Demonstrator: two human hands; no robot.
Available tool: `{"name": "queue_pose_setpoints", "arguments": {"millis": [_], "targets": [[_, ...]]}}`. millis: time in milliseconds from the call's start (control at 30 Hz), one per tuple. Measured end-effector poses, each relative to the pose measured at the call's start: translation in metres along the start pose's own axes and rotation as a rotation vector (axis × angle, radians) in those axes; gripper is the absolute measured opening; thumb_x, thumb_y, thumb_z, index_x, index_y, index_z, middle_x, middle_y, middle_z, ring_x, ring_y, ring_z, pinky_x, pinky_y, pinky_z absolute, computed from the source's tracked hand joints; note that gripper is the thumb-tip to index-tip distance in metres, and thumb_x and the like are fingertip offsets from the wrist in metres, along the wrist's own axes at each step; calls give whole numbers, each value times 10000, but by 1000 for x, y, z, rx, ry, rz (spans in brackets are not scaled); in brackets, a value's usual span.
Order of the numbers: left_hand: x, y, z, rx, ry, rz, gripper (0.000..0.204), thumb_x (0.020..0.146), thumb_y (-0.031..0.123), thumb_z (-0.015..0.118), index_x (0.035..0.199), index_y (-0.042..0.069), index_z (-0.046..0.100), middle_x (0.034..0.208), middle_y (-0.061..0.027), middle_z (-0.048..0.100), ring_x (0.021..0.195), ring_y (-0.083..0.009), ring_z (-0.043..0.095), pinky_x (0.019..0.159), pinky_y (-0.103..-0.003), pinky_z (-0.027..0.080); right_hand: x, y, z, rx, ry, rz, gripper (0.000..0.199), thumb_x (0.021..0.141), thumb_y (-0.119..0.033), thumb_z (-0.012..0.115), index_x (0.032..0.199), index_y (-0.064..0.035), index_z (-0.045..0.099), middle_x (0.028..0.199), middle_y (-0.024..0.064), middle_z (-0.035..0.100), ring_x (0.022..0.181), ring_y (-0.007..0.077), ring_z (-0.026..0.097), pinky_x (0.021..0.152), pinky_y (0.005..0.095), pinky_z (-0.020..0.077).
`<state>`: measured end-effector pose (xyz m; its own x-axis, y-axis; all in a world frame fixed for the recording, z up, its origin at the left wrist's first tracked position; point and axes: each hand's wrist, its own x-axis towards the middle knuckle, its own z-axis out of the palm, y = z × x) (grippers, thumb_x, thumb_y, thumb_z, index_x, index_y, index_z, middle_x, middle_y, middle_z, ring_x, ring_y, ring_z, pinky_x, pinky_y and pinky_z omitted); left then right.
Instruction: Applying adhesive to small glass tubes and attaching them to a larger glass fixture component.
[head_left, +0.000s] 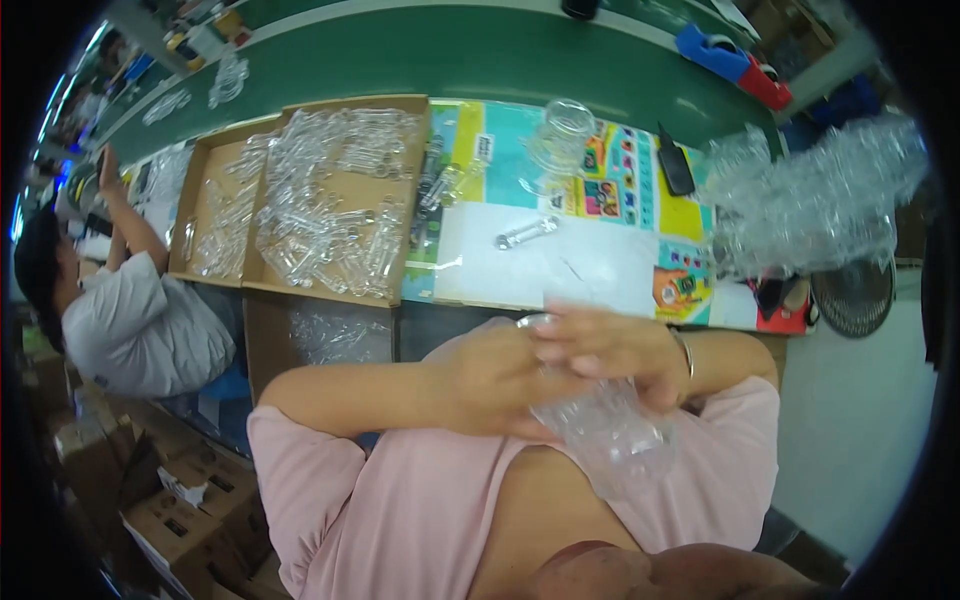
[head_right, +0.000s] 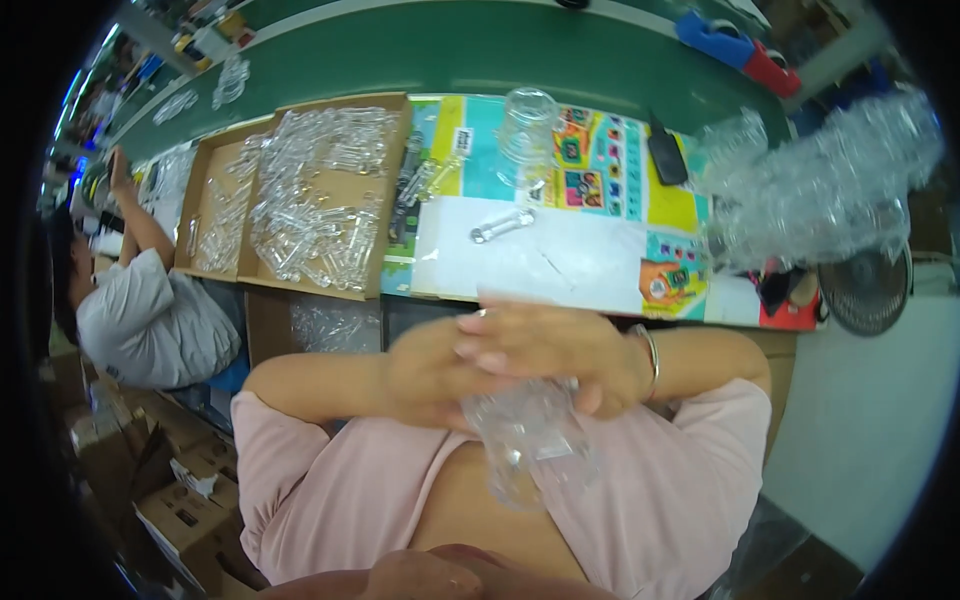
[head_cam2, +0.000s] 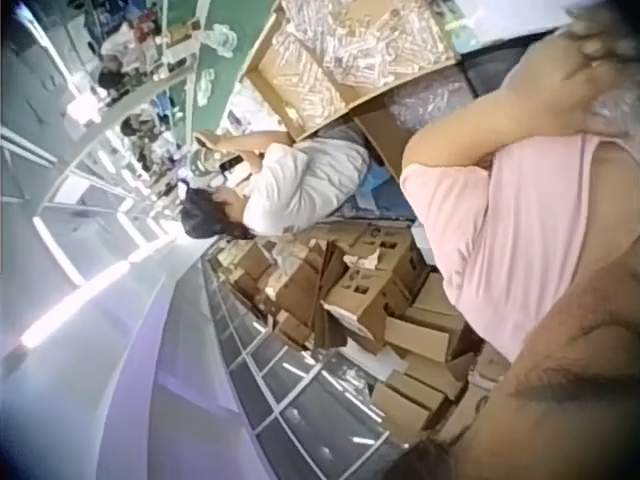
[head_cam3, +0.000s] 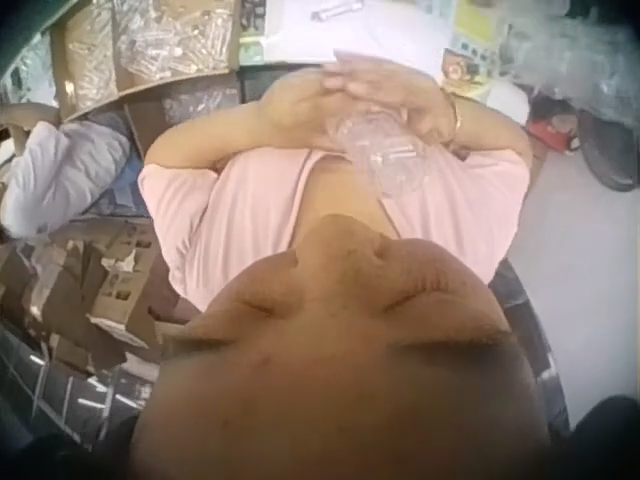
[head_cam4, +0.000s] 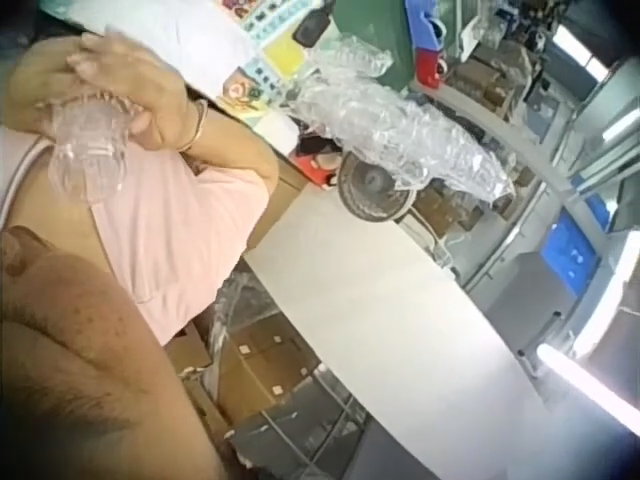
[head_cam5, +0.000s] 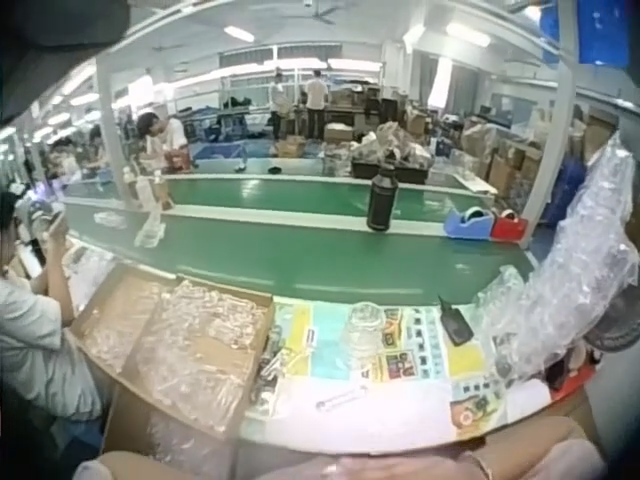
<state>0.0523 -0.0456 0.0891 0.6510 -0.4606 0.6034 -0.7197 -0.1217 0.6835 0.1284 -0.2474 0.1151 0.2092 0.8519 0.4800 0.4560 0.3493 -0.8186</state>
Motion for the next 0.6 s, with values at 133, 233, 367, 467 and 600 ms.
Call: {"name": "queue_pose_setpoints", "arguments": {"millis": [133,233,367,467,600], "targets": [[-12,3,16,18,33,29,721,569,278,780,1210,88,511,1134,-152,523,998,-316,528,805,-373,446,-15,7,14,108,122,-13,674,926,-487,164,1195,52,467,1171,212,527,1123,328,495,909,394,420],[-11,-5,10,-117,109,-61,743,586,280,790,1228,68,482,1127,-128,533,1015,-272,535,837,-363,441,0,11,-1,268,170,345,659,932,-479,175,1173,51,484,1154,189,543,1086,282,526,905,361,419],[19,-22,-12,-763,465,-806,717,641,198,774,1229,0,414,1137,-86,538,1047,-198,522,909,-339,409,43,36,-17,1056,661,808,552,947,-442,239,1129,10,499,1072,128,564,1011,204,535,901,341,396],[17,-38,-15,-935,666,-812,715,652,176,765,1236,-5,395,1139,-103,529,1050,-213,523,904,-339,414,48,59,-29,975,792,536,532,944,-426,274,1176,27,429,1100,154,545,921,231,565,883,355,419],[14,-29,-22,-431,697,-588,723,692,222,736,1267,3,356,1167,-132,507,1068,-225,515,890,-362,429,21,56,-33,102,486,309,529,954,-407,235,1190,28,421,1095,159,554,1077,228,516,997,383,304]]}}
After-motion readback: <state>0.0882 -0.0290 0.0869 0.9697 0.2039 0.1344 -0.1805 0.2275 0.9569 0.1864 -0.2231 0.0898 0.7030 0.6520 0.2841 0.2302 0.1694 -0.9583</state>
